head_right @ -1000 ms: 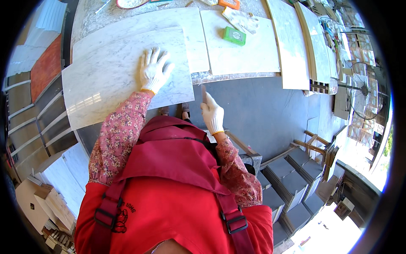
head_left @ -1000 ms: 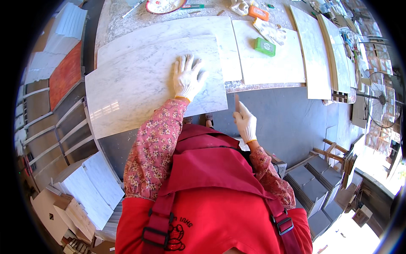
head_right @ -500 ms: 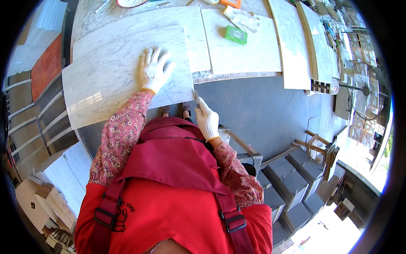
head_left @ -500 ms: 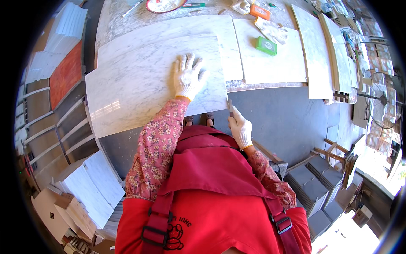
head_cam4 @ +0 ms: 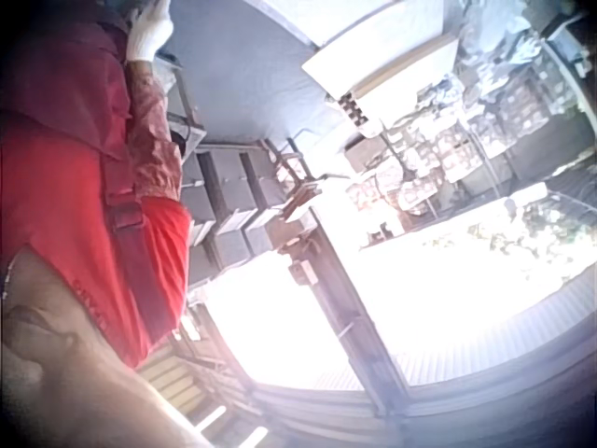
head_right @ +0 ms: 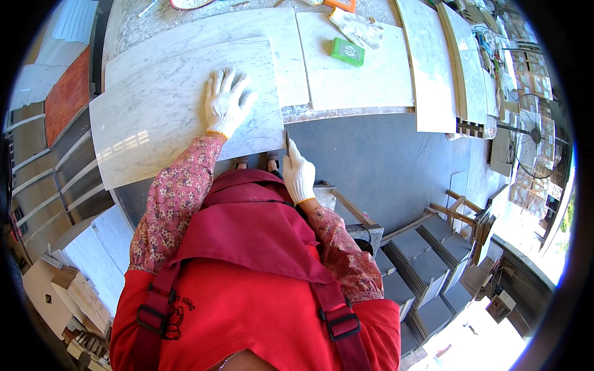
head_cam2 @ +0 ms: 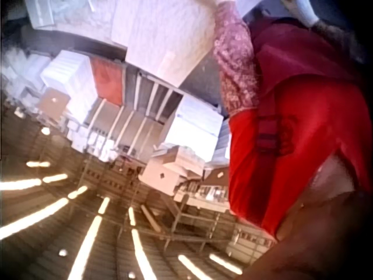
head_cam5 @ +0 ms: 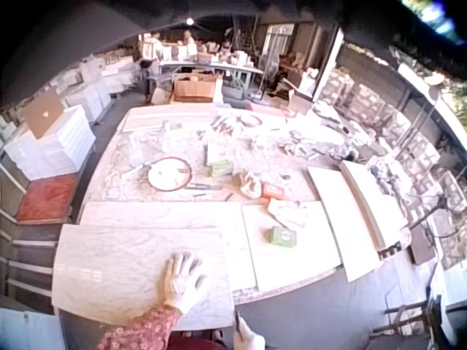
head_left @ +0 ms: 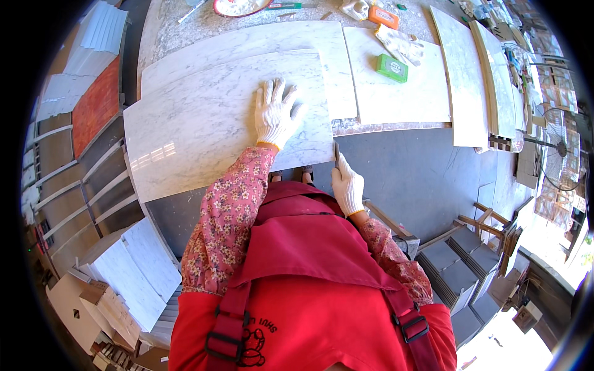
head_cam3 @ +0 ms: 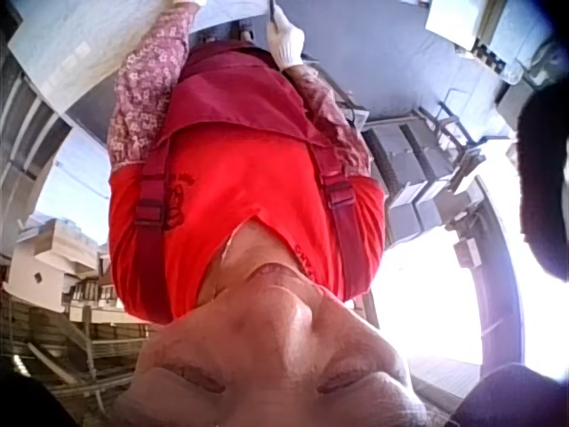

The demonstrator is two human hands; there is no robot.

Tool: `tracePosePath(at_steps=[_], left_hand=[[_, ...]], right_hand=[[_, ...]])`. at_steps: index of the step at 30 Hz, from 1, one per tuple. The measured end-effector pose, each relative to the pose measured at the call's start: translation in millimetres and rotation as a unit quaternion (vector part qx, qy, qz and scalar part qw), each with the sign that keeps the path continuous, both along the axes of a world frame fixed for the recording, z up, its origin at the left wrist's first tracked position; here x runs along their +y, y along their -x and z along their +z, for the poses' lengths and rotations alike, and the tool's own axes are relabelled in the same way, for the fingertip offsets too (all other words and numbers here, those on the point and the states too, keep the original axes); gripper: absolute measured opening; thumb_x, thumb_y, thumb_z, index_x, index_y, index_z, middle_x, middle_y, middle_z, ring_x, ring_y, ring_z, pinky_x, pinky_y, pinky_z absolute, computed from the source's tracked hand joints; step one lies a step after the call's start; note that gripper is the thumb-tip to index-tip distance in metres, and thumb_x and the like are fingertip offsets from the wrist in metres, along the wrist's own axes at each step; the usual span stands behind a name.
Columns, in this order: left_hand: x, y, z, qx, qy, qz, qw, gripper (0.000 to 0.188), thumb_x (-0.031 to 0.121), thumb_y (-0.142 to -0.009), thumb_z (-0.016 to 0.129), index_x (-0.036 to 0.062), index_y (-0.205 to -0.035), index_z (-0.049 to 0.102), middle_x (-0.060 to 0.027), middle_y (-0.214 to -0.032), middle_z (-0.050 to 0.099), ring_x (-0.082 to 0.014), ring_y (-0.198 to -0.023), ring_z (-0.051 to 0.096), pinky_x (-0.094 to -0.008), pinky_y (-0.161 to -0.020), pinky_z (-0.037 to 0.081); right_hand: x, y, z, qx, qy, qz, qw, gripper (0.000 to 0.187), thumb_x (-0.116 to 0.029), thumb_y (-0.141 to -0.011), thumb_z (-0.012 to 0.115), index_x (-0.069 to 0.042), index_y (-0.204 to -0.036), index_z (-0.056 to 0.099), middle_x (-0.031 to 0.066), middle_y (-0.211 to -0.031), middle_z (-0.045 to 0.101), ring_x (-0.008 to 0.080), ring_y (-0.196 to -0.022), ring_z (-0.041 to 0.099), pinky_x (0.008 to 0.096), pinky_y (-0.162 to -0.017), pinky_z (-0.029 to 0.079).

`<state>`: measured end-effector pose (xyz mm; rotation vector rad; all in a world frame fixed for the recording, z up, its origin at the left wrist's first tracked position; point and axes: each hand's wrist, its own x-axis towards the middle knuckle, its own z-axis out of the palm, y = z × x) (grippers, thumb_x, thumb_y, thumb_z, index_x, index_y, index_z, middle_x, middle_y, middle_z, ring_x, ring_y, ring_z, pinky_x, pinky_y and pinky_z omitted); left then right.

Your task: The person applies a white substance to the edges of a rectangular board using a small spatula, then smooths the surface with a green block. The person moves the board to a stack and repeats the process on a second board.

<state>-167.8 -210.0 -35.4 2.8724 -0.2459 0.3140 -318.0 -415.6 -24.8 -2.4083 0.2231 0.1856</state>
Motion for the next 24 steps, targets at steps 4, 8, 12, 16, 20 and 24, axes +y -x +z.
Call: tracePosePath(at_steps=[4,8,12,16,20,24], left_hand=[[-0.7,-0.6,1.5,0.004,-0.006,0.0,1.0,0.05,0.049,-0.091,0.059,0.0218,-0.133,0.061,-0.0145,-0.147,0.048,-0.0398,-0.137,0.04,-0.0519,-0.116,0.026],[-0.6,3.5,7.2,-0.028,-0.002,0.002,1.0,0.051,0.05,-0.089,0.06,0.02,-0.13,0.061,-0.0145,-0.145,0.048,-0.0384,-0.134,0.041,-0.053,-0.113,0.029],[16.9,33.7,9.9,0.016,0.026,-0.088,0.996,0.068,0.058,-0.083,0.063,0.0196,-0.139,0.054,-0.0138,-0.148,0.045,-0.039,-0.138,0.037,-0.0538,-0.117,0.024],[49.3,114.4,16.0,0.111,-0.015,-0.153,0.982,0.09,0.073,-0.076,0.061,0.0215,-0.147,0.045,-0.0139,-0.156,0.036,-0.0399,-0.145,0.026,-0.0576,-0.12,0.015],[86.6,143.9,-44.9,0.016,-0.378,-0.063,0.923,0.059,0.023,-0.088,0.055,0.0173,-0.146,0.046,-0.0127,-0.158,0.033,-0.0429,-0.145,0.026,-0.0595,-0.117,0.02],[69.8,129.5,5.2,0.134,-0.221,-0.072,0.963,0.063,0.012,-0.084,0.055,0.0175,-0.146,0.045,-0.0104,-0.156,0.036,-0.0416,-0.14,0.032,-0.0583,-0.116,0.023]], right_hand=[[3.0,-20.6,-5.2,0.032,-0.111,-0.011,0.993,0.039,-0.014,-0.091,0.056,-0.013,-0.129,0.06,0.0274,-0.08,0.063,0.0438,-0.073,0.064,0.0446,-0.063,0.052],[-9.7,-23.5,-12.4,0.033,-0.185,-0.06,0.98,0.034,-0.011,-0.09,0.056,-0.007,-0.124,0.064,0.019,-0.081,0.068,0.0277,-0.067,0.068,0.0373,-0.065,0.053],[-38.5,-17.9,-11.0,0.061,-0.246,-0.172,0.952,0.025,-0.014,-0.095,0.057,-0.001,-0.114,0.066,0.0042,-0.075,0.065,0.0081,-0.062,0.055,0.0262,-0.059,0.048],[-63.8,-7.8,-14.9,0.074,-0.278,-0.205,0.936,0.018,-0.014,-0.097,0.056,-0.001,-0.107,0.065,0.0028,-0.078,0.063,0.0073,-0.063,0.053,0.0236,-0.057,0.045],[-58.5,-9.5,-9.4,0.094,-0.31,-0.177,0.929,0.019,-0.013,-0.099,0.055,-0.001,-0.111,0.063,0.0022,-0.082,0.063,0.0065,-0.065,0.053,0.0222,-0.058,0.045],[-35.2,-25.3,3.5,0.062,-0.382,-0.168,0.907,0.028,-0.012,-0.099,0.055,-0.003,-0.125,0.061,0.0022,-0.085,0.062,0.006,-0.068,0.053,0.0218,-0.06,0.046]])
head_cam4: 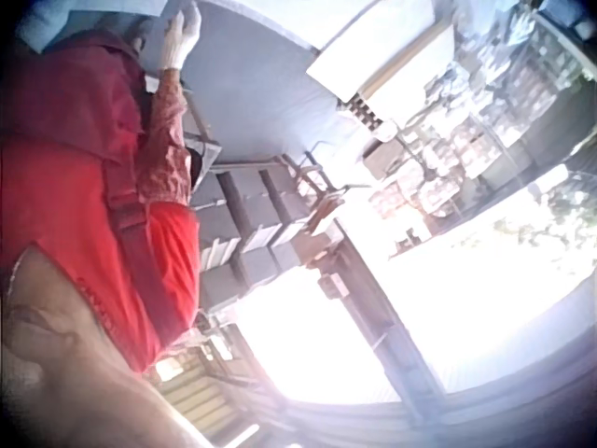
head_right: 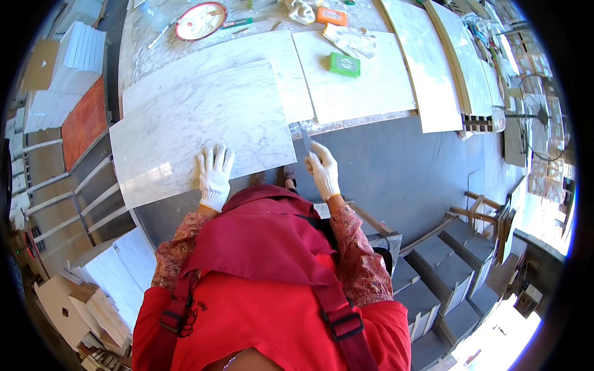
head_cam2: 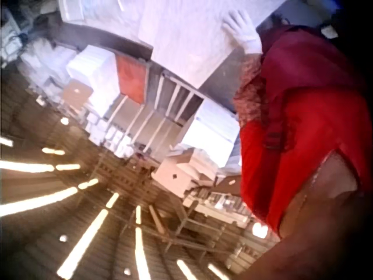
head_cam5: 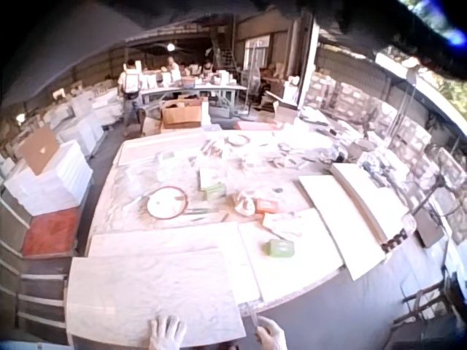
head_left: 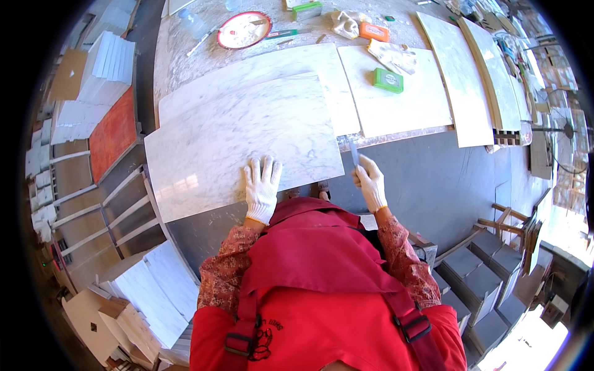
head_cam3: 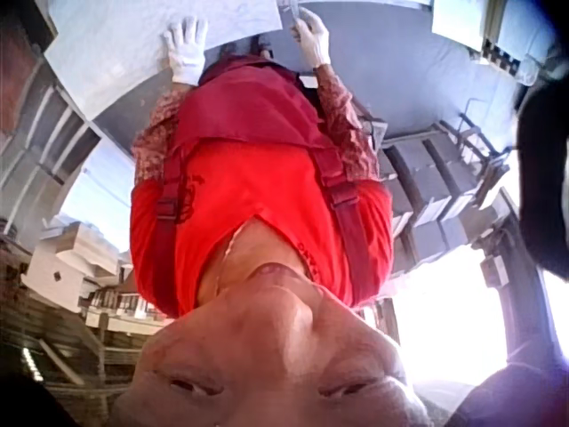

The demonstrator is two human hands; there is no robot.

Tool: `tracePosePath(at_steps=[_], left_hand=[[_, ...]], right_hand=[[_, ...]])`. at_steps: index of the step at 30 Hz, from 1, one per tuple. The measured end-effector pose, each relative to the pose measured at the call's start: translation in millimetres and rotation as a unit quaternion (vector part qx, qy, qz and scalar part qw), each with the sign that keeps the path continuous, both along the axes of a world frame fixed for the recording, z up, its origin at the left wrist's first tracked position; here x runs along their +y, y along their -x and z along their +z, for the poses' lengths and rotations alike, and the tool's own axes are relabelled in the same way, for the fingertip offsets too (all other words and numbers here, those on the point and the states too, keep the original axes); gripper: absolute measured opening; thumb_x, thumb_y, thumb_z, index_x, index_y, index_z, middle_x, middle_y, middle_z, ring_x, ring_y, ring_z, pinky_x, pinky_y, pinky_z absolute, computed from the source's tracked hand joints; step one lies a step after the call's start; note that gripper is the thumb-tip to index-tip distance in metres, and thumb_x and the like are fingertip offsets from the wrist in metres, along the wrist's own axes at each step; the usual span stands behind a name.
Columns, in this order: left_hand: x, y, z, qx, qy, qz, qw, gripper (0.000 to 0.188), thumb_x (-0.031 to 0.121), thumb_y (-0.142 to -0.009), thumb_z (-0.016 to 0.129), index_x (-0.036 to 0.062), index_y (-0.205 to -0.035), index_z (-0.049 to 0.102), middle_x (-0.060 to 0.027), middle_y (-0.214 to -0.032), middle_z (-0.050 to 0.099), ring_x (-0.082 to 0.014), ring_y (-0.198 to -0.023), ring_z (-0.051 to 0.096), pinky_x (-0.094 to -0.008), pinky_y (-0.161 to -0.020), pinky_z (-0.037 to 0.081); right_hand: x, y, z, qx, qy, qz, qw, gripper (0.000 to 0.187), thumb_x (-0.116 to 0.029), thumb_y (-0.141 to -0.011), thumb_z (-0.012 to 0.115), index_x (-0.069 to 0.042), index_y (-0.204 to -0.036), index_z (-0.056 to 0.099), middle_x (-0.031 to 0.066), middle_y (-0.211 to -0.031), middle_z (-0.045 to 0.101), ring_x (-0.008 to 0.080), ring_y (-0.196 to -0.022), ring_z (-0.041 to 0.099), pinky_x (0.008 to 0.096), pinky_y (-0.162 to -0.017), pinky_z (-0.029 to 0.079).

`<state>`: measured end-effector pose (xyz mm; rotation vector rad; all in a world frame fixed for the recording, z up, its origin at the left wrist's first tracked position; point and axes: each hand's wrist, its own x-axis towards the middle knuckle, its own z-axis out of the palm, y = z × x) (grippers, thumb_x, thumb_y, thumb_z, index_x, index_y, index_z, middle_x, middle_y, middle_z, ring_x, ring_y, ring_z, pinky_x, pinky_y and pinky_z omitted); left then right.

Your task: The person applies a white substance to the edges of a rectangular board using a small spatula, then smooths the surface with a green block. The person moves the board to a stack and repeats the process on a second board.

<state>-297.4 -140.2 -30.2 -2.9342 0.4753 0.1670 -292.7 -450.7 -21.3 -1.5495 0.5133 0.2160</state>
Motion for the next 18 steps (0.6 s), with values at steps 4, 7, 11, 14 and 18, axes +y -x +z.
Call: tracePosePath(at_steps=[4,7,11,14,18], left_hand=[[0.2,-2.6,47.0,0.04,0.048,0.029,0.998,0.069,0.0,-0.077,0.055,0.0146,-0.145,0.048,-0.0095,-0.156,0.038,-0.04,-0.143,0.03,-0.0554,-0.118,0.023],[9.6,-8.1,80.1,0.039,0.067,0.006,0.997,0.069,-0.001,-0.077,0.055,0.0137,-0.144,0.049,-0.0082,-0.155,0.04,-0.0369,-0.142,0.033,-0.0521,-0.117,0.025],[13.7,-21.5,114.3,0.038,0.119,-0.018,0.992,0.07,-0.004,-0.074,0.055,0.0132,-0.142,0.052,-0.0069,-0.152,0.045,-0.033,-0.14,0.038,-0.0495,-0.117,0.027],[22.3,-20.3,124.9,0.045,0.151,-0.001,0.988,0.072,-0.007,-0.072,0.053,0.0132,-0.141,0.053,-0.0079,-0.149,0.048,-0.0348,-0.14,0.039,-0.0508,-0.118,0.027],[28.0,-20.4,133.1,0.044,0.149,-0.016,0.988,0.069,-0.004,-0.073,0.055,0.0129,-0.139,0.054,-0.0078,-0.15,0.047,-0.0332,-0.139,0.04,-0.0498,-0.116,0.03]], right_hand=[[20.5,-24.8,3.3,-0.034,-0.032,-0.02,0.999,0.034,-0.012,-0.099,0.056,-0.004,-0.133,0.057,0.0005,-0.091,0.063,0.0055,-0.074,0.054,0.0216,-0.065,0.047],[38.6,-48.9,-1.4,-0.063,-0.153,-0.07,0.984,0.032,-0.01,-0.099,0.058,-0.006,-0.131,0.059,-0.0001,-0.102,0.065,0.007,-0.086,0.059,0.0234,-0.079,0.049],[47.7,-72.7,-25.7,-0.079,-0.245,-0.085,0.962,0.032,-0.012,-0.1,0.058,-0.005,-0.131,0.059,0.0015,-0.12,0.064,0.0109,-0.111,0.055,0.0262,-0.1,0.041],[64.8,-50.0,13.9,-0.032,-0.306,-0.14,0.941,0.033,-0.014,-0.101,0.058,-0.004,-0.132,0.057,0.0021,-0.117,0.064,0.0112,-0.109,0.056,0.0258,-0.097,0.043],[53.2,2.2,40.3,0.002,-0.386,-0.105,0.917,0.032,-0.016,-0.102,0.056,-0.006,-0.132,0.056,0.0023,-0.113,0.063,0.0106,-0.103,0.058,0.0264,-0.087,0.048]])
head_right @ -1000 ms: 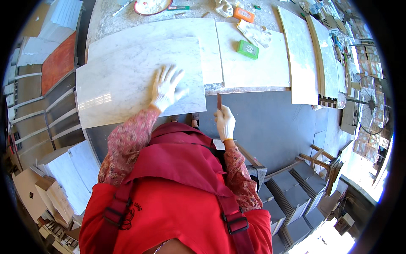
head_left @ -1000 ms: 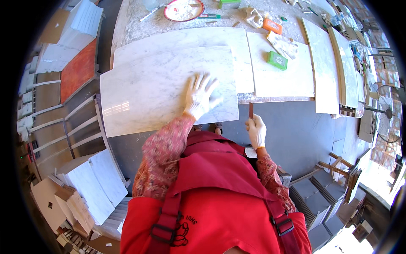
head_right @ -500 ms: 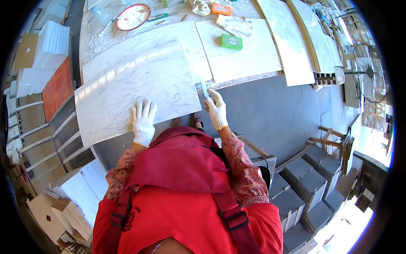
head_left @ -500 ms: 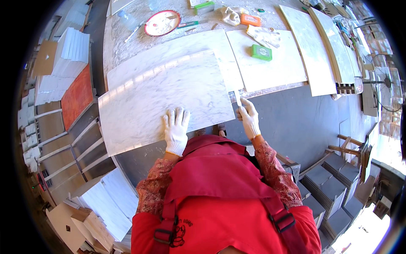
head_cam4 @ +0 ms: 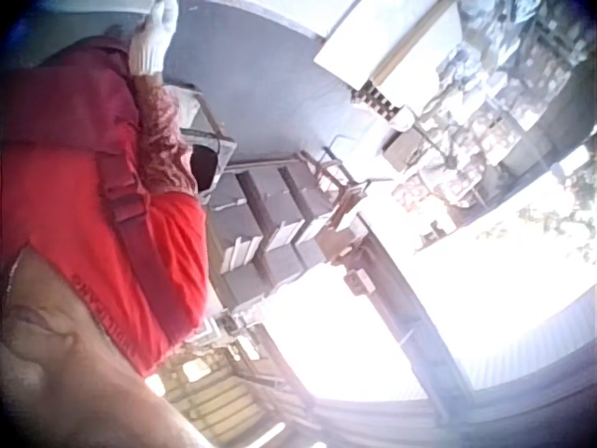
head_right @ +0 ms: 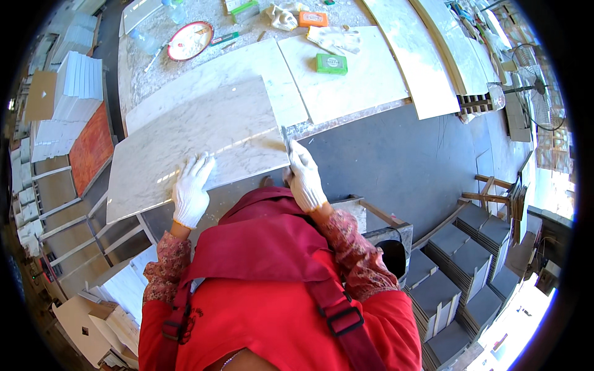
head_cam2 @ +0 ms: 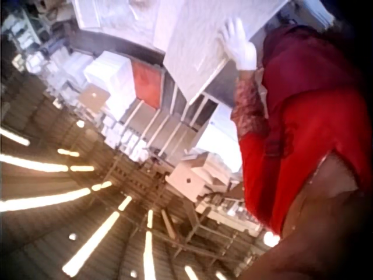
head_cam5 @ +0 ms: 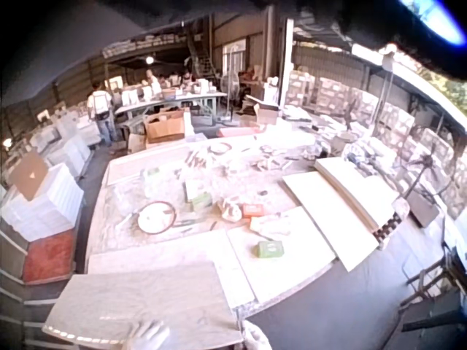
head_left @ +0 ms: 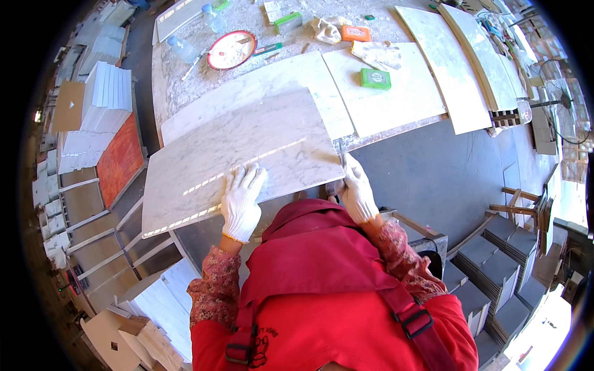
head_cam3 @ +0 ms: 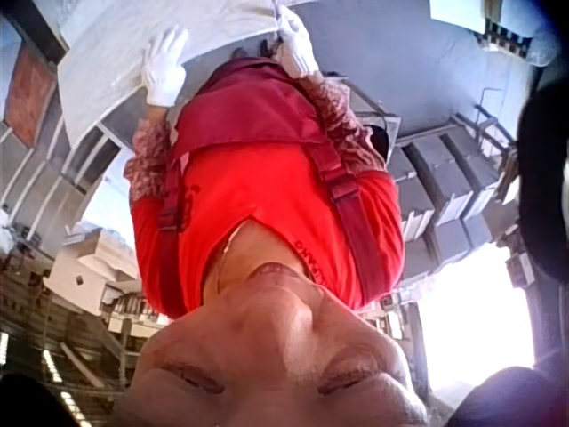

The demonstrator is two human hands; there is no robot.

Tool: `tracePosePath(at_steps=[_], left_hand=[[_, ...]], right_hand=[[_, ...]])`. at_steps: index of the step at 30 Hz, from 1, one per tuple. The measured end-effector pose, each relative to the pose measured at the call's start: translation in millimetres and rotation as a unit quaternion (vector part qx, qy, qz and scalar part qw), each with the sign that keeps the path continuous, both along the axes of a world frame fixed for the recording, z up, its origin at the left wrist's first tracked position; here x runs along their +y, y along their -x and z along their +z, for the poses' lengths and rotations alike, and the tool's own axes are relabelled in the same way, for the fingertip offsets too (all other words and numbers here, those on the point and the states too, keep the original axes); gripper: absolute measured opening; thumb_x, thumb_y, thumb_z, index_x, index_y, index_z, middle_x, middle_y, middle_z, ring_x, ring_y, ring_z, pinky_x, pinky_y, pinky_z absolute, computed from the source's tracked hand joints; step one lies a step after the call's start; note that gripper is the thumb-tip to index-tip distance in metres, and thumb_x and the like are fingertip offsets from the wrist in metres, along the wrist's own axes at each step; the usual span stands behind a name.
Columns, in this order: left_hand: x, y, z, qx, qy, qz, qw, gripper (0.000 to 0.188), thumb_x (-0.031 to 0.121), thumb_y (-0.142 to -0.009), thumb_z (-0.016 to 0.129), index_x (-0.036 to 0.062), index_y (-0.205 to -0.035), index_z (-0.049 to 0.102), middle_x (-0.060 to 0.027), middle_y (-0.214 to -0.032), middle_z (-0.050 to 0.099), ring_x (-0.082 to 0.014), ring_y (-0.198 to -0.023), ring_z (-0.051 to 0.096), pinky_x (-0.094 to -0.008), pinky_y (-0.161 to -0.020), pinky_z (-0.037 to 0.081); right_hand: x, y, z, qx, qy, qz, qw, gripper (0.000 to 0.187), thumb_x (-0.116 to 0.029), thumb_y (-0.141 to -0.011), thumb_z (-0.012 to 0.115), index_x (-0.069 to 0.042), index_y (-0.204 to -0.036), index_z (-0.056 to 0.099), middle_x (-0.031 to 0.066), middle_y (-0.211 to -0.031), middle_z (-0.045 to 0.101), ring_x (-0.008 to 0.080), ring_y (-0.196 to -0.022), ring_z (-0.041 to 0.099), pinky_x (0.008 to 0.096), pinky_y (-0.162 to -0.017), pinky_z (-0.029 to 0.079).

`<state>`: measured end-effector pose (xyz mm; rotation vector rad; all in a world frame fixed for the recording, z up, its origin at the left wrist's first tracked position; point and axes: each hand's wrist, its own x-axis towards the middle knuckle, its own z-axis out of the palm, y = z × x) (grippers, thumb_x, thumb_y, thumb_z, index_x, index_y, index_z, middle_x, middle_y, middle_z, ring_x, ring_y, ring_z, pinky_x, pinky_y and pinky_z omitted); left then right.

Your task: The person applies a white substance to the edges of a rectangular board using a small spatula, then smooths the surface with a green block. The person moves the board to a stack and repeats the process on a second board.

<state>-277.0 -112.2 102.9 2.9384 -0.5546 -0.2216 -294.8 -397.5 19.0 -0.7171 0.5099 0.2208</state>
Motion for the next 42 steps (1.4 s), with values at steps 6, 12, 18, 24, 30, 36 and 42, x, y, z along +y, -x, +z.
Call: tracePosePath(at_steps=[6,12,18,24,30,36,42], left_hand=[[1.8,-6.4,19.2,-0.002,0.02,-0.018,1.0,0.068,-0.005,-0.071,0.054,0.0115,-0.136,0.057,-0.0085,-0.146,0.051,-0.0356,-0.136,0.043,-0.0494,-0.115,0.032],[9.2,-12.1,24.9,-0.019,0.058,-0.022,0.998,0.065,-0.006,-0.07,0.053,0.0113,-0.132,0.06,-0.0092,-0.14,0.056,-0.0373,-0.132,0.047,-0.0497,-0.112,0.036],[10.7,-15.4,31.0,-0.013,0.105,-0.012,0.994,0.062,-0.007,-0.069,0.053,0.0113,-0.128,0.064,-0.0101,-0.135,0.06,-0.0377,-0.128,0.05,-0.0459,-0.109,0.04],[19.2,-26.7,60.3,-0.065,0.14,-0.044,0.987,0.055,-0.009,-0.07,0.049,0.0114,-0.115,0.072,-0.0099,-0.12,0.069,-0.0337,-0.113,0.062,-0.0391,-0.094,0.051],[37.6,-61.1,121.1,-0.038,0.169,0.005,0.985,0.046,-0.011,-0.068,0.048,0.0112,-0.096,0.078,-0.0134,-0.098,0.073,-0.0327,-0.087,0.066,-0.0378,-0.077,0.053],[48.5,-119.2,123.9,-0.108,0.141,0.027,0.984,0.038,-0.008,-0.07,0.05,0.0122,-0.085,0.078,-0.0132,-0.083,0.069,-0.034,-0.076,0.061,-0.0409,-0.07,0.048],[36.6,-163.5,128.3,-0.149,0.161,0.022,0.975,0.031,-0.004,-0.069,0.053,0.0126,-0.081,0.076,-0.0143,-0.084,0.069,-0.0356,-0.083,0.064,-0.0422,-0.072,0.049]], right_hand=[[9.3,-28.6,16.9,0.005,-0.016,-0.017,1.0,0.031,-0.014,-0.101,0.056,-0.007,-0.132,0.056,0.0013,-0.116,0.063,0.0098,-0.102,0.059,0.0271,-0.086,0.05],[15.8,-7.8,37.5,-0.021,0.002,-0.038,0.999,0.032,-0.013,-0.101,0.056,-0.005,-0.131,0.055,-0.0011,-0.104,0.064,0.0101,-0.085,0.059,0.0249,-0.073,0.049],[9.4,-16.8,41.7,-0.023,-0.089,-0.024,0.995,0.03,-0.013,-0.1,0.054,-0.01,-0.13,0.054,-0.0056,-0.086,0.057,0.0069,-0.063,0.049,0.0215,-0.057,0.042],[4.6,-3.3,54.8,-0.144,-0.118,0.086,0.979,0.039,-0.016,-0.099,0.057,-0.01,-0.136,0.047,-0.0031,-0.079,0.054,0.0077,-0.065,0.047,0.0222,-0.056,0.039],[-49.2,-44.7,106.5,-0.108,0.145,0.065,0.981,0.029,-0.008,-0.099,0.054,-0.006,-0.128,0.053,-0.0003,-0.081,0.056,0.0069,-0.066,0.049,0.0216,-0.059,0.042],[-32.6,-105.5,178.7,-0.264,0.448,0.178,0.835,0.015,-0.005,-0.097,0.058,-0.001,-0.107,0.068,0.0032,-0.088,0.064,0.0071,-0.073,0.057,0.0219,-0.063,0.046],[-14.0,-152.8,207.9,-0.42,0.564,0.221,0.676,0.016,-0.002,-0.09,0.062,-0.001,-0.104,0.071,0.0075,-0.083,0.068,0.0132,-0.071,0.061,0.0277,-0.064,0.05]])
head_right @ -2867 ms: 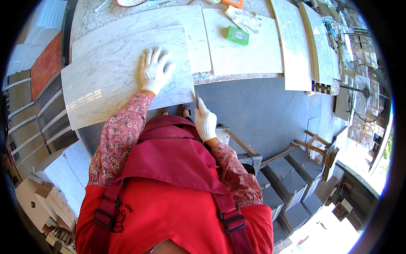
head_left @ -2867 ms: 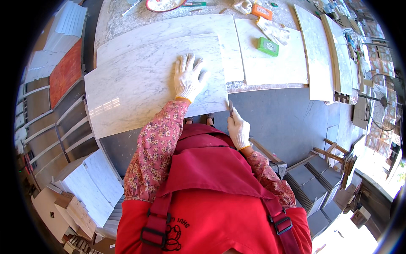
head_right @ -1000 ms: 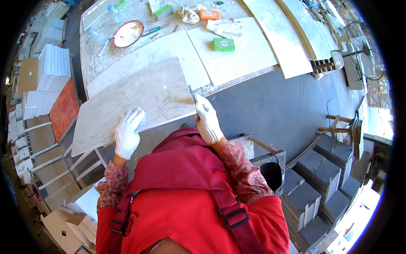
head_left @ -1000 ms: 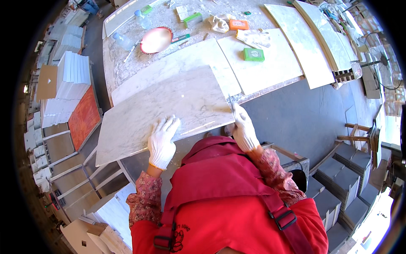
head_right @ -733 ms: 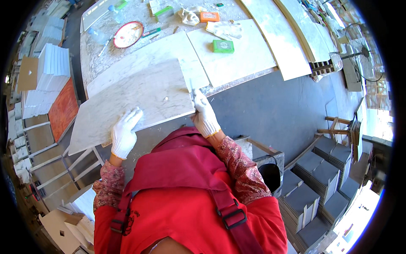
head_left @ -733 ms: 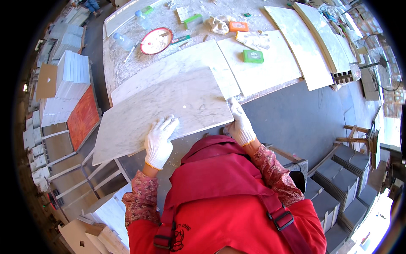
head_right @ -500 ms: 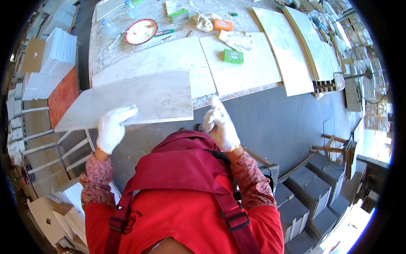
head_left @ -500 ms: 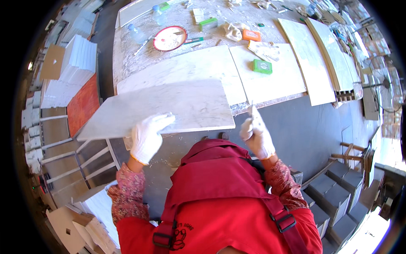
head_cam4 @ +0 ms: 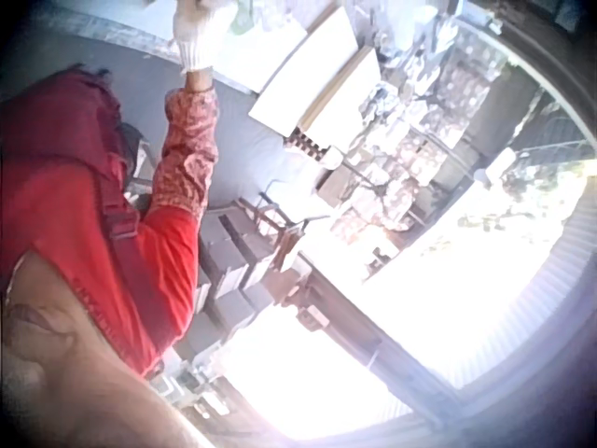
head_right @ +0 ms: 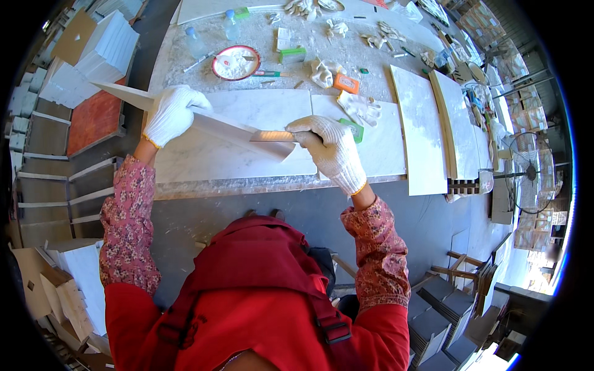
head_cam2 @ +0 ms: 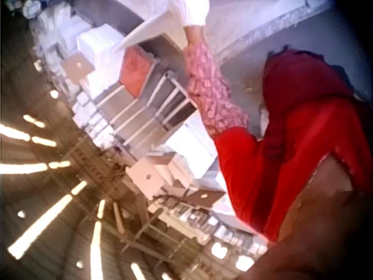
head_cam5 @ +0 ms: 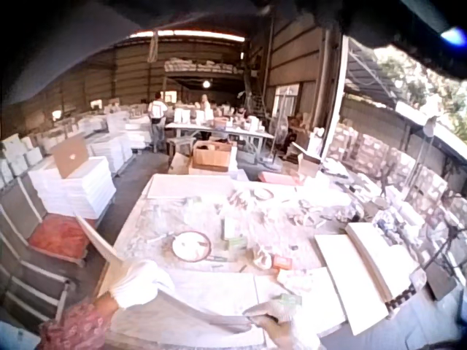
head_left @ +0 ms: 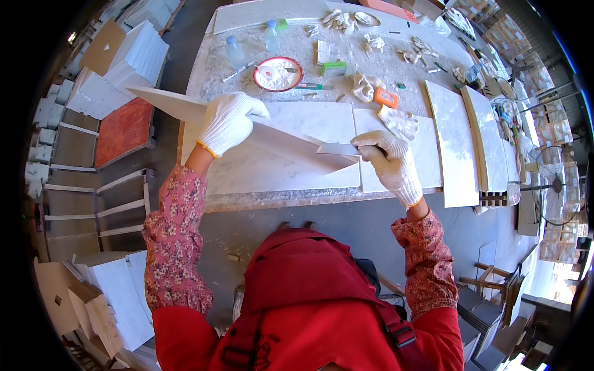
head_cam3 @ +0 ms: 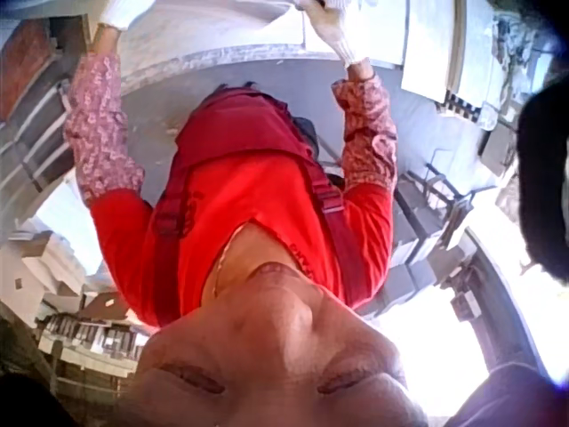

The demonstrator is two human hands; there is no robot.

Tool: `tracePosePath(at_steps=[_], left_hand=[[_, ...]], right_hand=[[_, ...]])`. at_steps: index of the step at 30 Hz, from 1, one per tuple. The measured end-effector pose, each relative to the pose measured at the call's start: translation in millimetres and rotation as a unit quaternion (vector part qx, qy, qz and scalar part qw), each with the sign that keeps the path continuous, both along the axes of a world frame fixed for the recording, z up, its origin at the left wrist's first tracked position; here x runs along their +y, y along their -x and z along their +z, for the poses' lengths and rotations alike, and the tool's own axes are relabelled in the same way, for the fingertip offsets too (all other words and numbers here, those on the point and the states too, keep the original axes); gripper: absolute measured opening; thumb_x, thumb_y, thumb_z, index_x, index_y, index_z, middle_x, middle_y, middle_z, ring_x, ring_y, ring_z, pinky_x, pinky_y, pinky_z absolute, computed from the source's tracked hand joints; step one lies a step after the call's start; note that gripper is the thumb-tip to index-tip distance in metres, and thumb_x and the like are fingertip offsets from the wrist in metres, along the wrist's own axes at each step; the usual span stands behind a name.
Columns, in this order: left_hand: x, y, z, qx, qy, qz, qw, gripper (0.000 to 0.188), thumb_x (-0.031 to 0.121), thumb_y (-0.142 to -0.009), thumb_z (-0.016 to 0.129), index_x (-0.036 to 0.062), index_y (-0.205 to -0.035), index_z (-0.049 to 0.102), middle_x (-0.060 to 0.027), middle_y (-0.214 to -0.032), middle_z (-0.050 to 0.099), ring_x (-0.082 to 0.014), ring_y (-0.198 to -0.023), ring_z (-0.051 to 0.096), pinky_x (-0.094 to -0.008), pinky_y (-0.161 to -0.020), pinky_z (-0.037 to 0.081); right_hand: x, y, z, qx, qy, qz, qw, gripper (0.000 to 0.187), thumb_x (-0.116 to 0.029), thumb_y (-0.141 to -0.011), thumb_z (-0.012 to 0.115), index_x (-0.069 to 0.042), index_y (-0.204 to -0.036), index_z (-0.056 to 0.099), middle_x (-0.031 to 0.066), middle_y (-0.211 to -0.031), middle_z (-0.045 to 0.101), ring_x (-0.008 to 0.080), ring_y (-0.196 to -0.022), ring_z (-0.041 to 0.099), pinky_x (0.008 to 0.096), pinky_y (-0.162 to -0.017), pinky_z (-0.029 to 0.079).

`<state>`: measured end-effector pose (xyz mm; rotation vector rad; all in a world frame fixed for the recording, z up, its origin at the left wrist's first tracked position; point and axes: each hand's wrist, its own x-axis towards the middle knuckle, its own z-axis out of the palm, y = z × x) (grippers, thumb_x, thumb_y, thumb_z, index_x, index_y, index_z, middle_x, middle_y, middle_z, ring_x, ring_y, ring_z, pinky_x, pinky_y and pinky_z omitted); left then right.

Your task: The person applies a white substance to the edges of a rectangular board using a small spatula, then smooths the surface with a green block. The person moves the board to a stack and repeats the process on a second board.

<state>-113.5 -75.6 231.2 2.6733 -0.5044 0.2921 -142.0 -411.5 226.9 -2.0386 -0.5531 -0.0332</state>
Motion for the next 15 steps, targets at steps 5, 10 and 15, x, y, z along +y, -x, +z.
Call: tracePosePath(at_steps=[5,10,15], left_hand=[[-4.6,-18.4,1.1,0.017,-0.029,0.035,0.999,0.031,-0.002,-0.066,0.053,0.0144,-0.08,0.076,-0.0132,-0.083,0.069,-0.0346,-0.085,0.065,-0.0438,-0.072,0.049],[-7.3,-27.5,-1.3,0.003,-0.063,0.036,0.997,0.032,-0.002,-0.066,0.054,0.0148,-0.08,0.076,-0.0124,-0.083,0.07,-0.0349,-0.085,0.065,-0.0439,-0.072,0.049],[-8.5,-30.2,-1.7,-0.002,-0.054,0.037,0.998,0.03,0.0,-0.067,0.055,0.0168,-0.079,0.077,-0.0116,-0.081,0.071,-0.0345,-0.079,0.066,-0.0444,-0.066,0.049]], right_hand=[[1.7,-14.0,8.0,-0.037,0.029,0.005,0.999,0.016,-0.004,-0.089,0.062,-0.002,-0.101,0.072,0.0091,-0.082,0.068,0.0159,-0.069,0.062,0.0293,-0.064,0.05],[4.1,-21.9,6.7,-0.055,0.035,-0.004,0.998,0.015,-0.005,-0.088,0.063,-0.002,-0.099,0.072,0.0108,-0.085,0.069,0.0213,-0.072,0.064,0.0315,-0.066,0.051],[1.6,-20.7,5.4,-0.084,0.039,-0.005,0.996,0.014,-0.002,-0.086,0.062,-0.002,-0.096,0.072,0.012,-0.088,0.07,0.0277,-0.078,0.066,0.0348,-0.07,0.052]])
